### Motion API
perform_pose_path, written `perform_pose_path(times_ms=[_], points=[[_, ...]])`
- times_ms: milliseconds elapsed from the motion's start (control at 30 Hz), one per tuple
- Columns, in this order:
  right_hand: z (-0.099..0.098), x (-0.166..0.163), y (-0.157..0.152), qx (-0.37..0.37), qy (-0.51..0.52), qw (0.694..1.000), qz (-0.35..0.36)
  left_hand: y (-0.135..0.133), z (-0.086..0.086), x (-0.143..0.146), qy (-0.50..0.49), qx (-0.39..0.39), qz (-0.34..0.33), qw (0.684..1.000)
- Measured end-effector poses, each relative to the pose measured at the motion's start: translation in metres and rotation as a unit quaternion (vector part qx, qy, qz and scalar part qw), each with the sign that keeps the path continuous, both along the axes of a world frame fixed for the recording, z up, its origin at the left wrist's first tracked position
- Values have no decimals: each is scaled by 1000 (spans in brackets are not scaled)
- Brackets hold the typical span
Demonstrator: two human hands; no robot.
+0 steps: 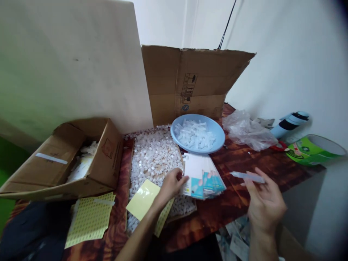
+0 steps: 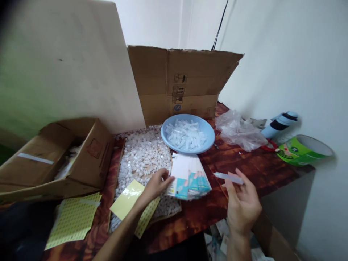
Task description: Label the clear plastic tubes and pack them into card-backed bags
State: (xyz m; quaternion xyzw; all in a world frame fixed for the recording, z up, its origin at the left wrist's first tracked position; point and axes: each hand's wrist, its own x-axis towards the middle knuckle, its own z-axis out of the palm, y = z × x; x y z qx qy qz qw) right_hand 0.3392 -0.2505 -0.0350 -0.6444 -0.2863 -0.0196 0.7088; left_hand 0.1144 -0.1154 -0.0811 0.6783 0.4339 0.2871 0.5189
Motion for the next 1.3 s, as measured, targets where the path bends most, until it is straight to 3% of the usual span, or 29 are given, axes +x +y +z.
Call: perform_pose_path(times_ms=[167, 300, 433, 600, 700, 867, 967, 1033, 1067, 1133, 1200, 1267, 1300], points=[[-2, -17, 28, 71, 61, 995, 40, -2, 10, -69, -56, -55, 53, 995], [-6, -62, 64, 42, 151, 972, 174, -24, 26, -99, -116, -138, 92, 979], [-13, -113, 84, 2, 194, 913, 360, -38, 37, -118, -139, -180, 109, 968], [-24, -153, 94, -138, 99, 824, 541, -40, 38, -151, -136, -153, 176, 963], [-30, -169, 96, -163, 60, 762, 624, -39, 35, -172, -114, -153, 181, 965], [-40, -181, 97, -192, 30, 752, 630, -38, 27, -189, -92, -132, 219, 962], [-46, -171, 103, -203, -31, 794, 572, -31, 20, -189, -69, -94, 235, 965], [-52, -160, 108, -242, -127, 817, 508, -21, 14, -187, -43, -49, 252, 966], [-54, -155, 109, -275, -191, 805, 490, -15, 11, -187, -33, -30, 259, 965], [-59, -148, 109, -334, -305, 749, 484, -4, 7, -185, -22, -2, 275, 961], [-62, -146, 105, -364, -353, 715, 482, 2, 7, -182, -8, 68, 297, 952], [-65, -149, 101, -370, -351, 725, 462, 2, 9, -176, 17, 166, 287, 943], [-66, -150, 100, -372, -350, 735, 446, 0, 9, -171, 29, 204, 251, 946]])
